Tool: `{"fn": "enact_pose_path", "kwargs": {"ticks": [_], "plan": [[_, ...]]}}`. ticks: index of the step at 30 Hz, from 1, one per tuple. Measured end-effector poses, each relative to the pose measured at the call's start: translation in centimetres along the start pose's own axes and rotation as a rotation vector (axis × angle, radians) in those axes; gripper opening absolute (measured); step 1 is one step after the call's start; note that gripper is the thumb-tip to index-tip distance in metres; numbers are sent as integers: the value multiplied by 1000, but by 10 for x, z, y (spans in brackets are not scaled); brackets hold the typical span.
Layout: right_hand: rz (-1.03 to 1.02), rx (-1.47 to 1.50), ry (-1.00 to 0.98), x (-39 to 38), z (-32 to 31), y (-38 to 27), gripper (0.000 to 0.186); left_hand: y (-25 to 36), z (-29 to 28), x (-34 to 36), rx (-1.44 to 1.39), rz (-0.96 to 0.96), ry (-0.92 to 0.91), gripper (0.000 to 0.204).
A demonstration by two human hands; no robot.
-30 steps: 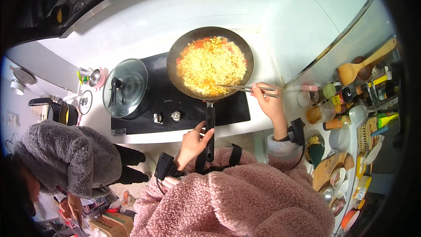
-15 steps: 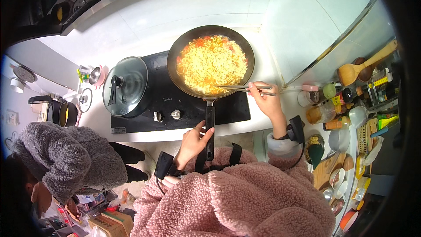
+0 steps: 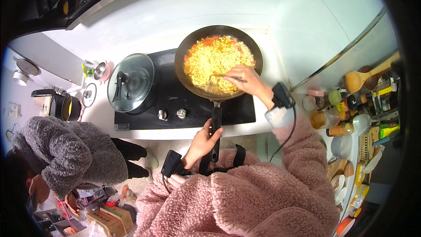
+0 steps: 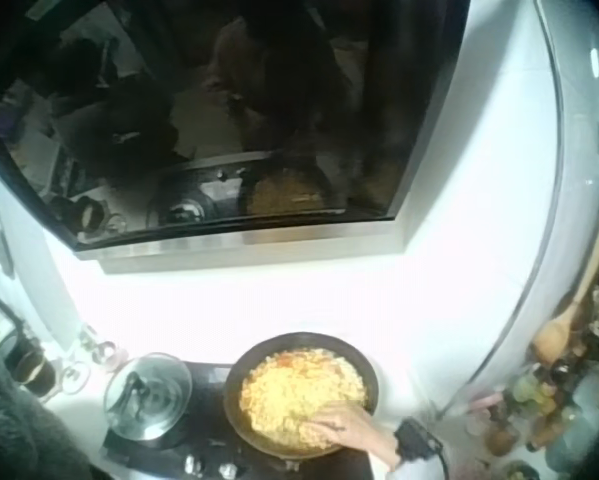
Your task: The person stirs noodles in a pan on a gas stove using chopsticks, adds water from a measuring cup, and pours seasoning from a packet into the pan. The person then covers the pan with a lid and briefly stirs a bowl of beaten eggs.
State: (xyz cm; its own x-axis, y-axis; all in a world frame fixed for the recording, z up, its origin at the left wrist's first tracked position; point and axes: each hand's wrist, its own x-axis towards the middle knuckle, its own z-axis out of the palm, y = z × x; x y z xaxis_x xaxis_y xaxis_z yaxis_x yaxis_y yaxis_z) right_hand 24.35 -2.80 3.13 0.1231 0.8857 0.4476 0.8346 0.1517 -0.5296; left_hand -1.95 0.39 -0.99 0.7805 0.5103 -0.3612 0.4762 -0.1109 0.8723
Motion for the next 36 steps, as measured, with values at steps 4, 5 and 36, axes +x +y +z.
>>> {"fn": "enact_pose_path", "kwargs": {"ticks": [4, 5, 36], "plan": [[-159, -28, 4, 45, -6, 33, 20, -3, 7, 3, -182, 10, -75, 56], [-169, -24, 10, 55, -8, 39, 14, -2, 8, 4, -241, -15, -98, 49], [70, -54, -176, -8, -118, -16, 16, 22, 15, -5, -557, -147, -49, 40]]}}
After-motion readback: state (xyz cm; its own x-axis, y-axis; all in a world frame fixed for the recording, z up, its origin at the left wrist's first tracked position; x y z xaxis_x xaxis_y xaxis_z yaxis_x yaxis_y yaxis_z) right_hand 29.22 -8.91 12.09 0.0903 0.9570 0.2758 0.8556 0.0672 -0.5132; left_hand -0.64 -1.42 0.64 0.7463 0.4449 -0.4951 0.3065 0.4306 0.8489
